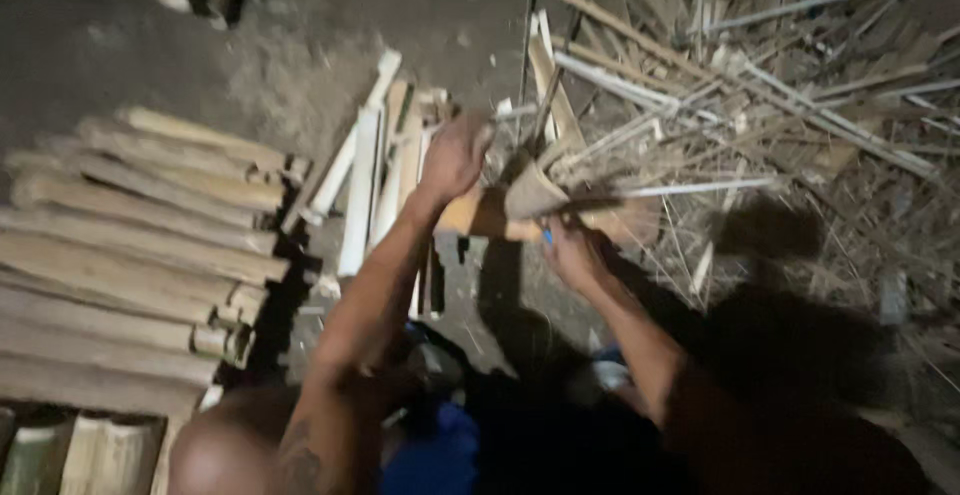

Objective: The person sits on the ground and uses a knife to split bamboo sections into thin strips. The person repeatedly cuts the bamboo, rotates the pieces, and places the finished strips aside.

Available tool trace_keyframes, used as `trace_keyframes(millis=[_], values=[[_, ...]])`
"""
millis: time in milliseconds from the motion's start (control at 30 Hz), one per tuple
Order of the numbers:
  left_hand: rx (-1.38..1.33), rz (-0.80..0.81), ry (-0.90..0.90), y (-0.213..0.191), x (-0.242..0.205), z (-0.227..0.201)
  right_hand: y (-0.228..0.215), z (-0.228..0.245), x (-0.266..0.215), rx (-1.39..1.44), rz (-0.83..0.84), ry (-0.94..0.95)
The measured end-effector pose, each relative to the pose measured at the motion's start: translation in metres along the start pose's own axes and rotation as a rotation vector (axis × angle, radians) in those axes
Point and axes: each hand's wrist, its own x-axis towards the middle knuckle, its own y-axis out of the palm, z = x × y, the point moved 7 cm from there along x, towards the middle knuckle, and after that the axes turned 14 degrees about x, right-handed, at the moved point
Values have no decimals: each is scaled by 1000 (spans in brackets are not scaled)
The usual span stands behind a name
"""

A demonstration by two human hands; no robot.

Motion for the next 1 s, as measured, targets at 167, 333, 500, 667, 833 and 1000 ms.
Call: trace_keyframes(millis=[167, 333, 500, 667, 833, 1000], values=[[-540, -319, -33, -42, -8, -70, 46, -18, -7, 73, -9, 139], [-743, -160, -432, -35, -15, -76, 79, -38, -28, 619, 184, 717], [-721, -477, -190, -63, 1, -83, 68, -32, -16, 183, -181, 226], [-558, -620, -167, -59, -13, -93, 100, -65, -19, 199, -206, 228], [-672, -573, -345, -47, -10, -53, 114, -108, -11, 241, 115, 509], [-889, -551, -323, -53, -17, -24, 100, -106, -79, 358, -85, 465]])
